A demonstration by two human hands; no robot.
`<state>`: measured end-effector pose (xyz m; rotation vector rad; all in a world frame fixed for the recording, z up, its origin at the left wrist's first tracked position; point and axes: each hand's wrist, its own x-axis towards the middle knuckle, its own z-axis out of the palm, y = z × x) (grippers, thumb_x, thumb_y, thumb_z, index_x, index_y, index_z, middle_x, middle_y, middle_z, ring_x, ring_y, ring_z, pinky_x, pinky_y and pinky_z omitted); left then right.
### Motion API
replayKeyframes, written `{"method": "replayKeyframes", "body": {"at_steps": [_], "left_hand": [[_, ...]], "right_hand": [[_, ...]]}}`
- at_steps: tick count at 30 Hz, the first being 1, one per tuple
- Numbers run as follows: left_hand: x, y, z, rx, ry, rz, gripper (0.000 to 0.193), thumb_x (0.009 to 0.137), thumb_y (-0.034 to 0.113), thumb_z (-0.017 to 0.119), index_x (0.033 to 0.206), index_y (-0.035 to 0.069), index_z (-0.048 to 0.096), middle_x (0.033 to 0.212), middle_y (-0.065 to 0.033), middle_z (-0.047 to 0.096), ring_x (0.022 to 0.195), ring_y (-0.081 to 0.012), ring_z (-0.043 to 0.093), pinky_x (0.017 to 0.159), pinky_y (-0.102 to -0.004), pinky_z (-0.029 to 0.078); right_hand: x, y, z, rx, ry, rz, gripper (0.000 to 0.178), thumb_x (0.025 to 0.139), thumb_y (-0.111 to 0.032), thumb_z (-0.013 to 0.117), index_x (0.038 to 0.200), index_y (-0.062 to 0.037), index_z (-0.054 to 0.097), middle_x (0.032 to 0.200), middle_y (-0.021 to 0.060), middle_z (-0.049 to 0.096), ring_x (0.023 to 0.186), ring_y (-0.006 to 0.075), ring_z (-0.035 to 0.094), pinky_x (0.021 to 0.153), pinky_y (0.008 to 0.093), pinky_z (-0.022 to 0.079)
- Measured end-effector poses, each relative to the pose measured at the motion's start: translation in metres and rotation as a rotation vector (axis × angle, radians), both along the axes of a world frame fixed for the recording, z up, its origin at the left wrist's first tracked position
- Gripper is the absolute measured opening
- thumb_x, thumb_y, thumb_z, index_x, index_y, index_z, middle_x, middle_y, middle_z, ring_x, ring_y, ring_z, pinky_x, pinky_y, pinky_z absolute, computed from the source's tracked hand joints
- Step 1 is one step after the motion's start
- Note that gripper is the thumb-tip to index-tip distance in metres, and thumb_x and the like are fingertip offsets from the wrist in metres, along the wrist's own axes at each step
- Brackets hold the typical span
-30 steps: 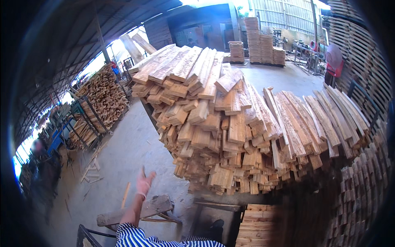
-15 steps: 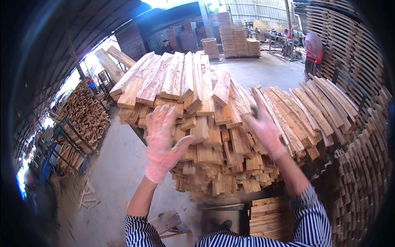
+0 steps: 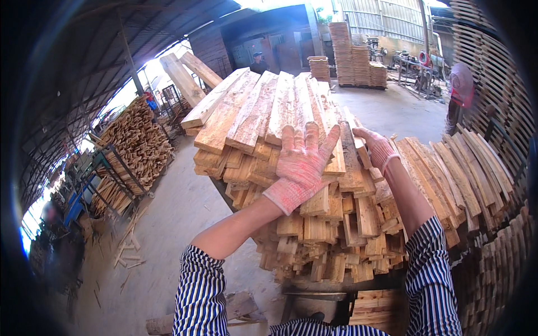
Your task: The person repeatedly picks up small wooden planks from a large pile and places them onto a growing stack on a metal table. The person wears pink gloves and a striped shirt while working in a warehouse environment.
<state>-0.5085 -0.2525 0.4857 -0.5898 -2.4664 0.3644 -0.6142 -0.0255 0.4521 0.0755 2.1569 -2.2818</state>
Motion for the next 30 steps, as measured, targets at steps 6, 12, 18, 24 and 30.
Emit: {"method": "replayKeyframes", "body": {"at_steps": [6,12,18,24,30], "left_hand": [[-0.028,0.023,-0.005,0.136,0.031,-0.138,0.098,0.089,0.063,0.065,0.160,0.006,0.030,0.137,-0.0253,0.061,0.133,-0.0403,0.056,0.123,-0.0650,0.017],[-0.032,0.010,0.009,0.557,0.013,-0.292,0.091,0.079,0.044,0.082,0.151,0.003,0.044,0.125,-0.0199,0.066,0.115,-0.0332,0.066,0.109,-0.0510,0.044],[-0.028,0.038,0.014,0.679,0.105,-0.356,0.089,0.083,0.047,0.078,0.155,0.008,0.040,0.130,-0.0171,0.065,0.107,-0.0338,0.069,0.102,-0.0587,0.046],[0.072,0.055,0.007,0.575,0.270,-0.277,0.083,0.090,0.057,0.070,0.149,0.003,0.049,0.130,-0.0187,0.065,0.108,-0.0426,0.069,0.107,-0.0657,0.044],[0.192,0.078,-0.064,0.699,0.025,-0.631,0.084,0.078,0.042,0.089,0.136,-0.008,0.054,0.115,-0.0232,0.067,0.117,-0.0429,0.063,0.101,-0.0571,0.049]], "right_hand": [[0.036,0.054,0.000,-0.458,0.037,-0.002,0.064,0.098,-0.028,0.066,0.147,0.0075,0.044,0.112,0.0167,0.069,0.085,0.0139,0.069,0.060,0.0261,0.060],[0.030,0.008,0.008,-0.437,0.262,0.163,0.071,0.093,-0.025,0.074,0.150,0.0024,0.042,0.099,0.0094,0.060,0.071,0.0160,0.061,0.059,0.0293,0.059],[0.020,-0.038,0.021,-0.686,0.075,0.218,0.069,0.094,-0.044,0.072,0.142,0.0004,0.050,0.122,0.0217,0.063,0.111,0.0315,0.064,0.094,0.0408,0.060],[0.125,-0.043,0.005,-0.829,0.146,0.336,0.071,0.094,-0.048,0.072,0.146,-0.0046,0.050,0.133,0.0222,0.061,0.127,0.0329,0.059,0.111,0.0477,0.052],[0.186,0.061,-0.123,-0.942,-0.124,0.622,0.094,0.084,-0.066,0.074,0.150,-0.0057,0.047,0.138,0.0218,0.060,0.123,0.0286,0.064,0.101,0.0433,0.059]]}}
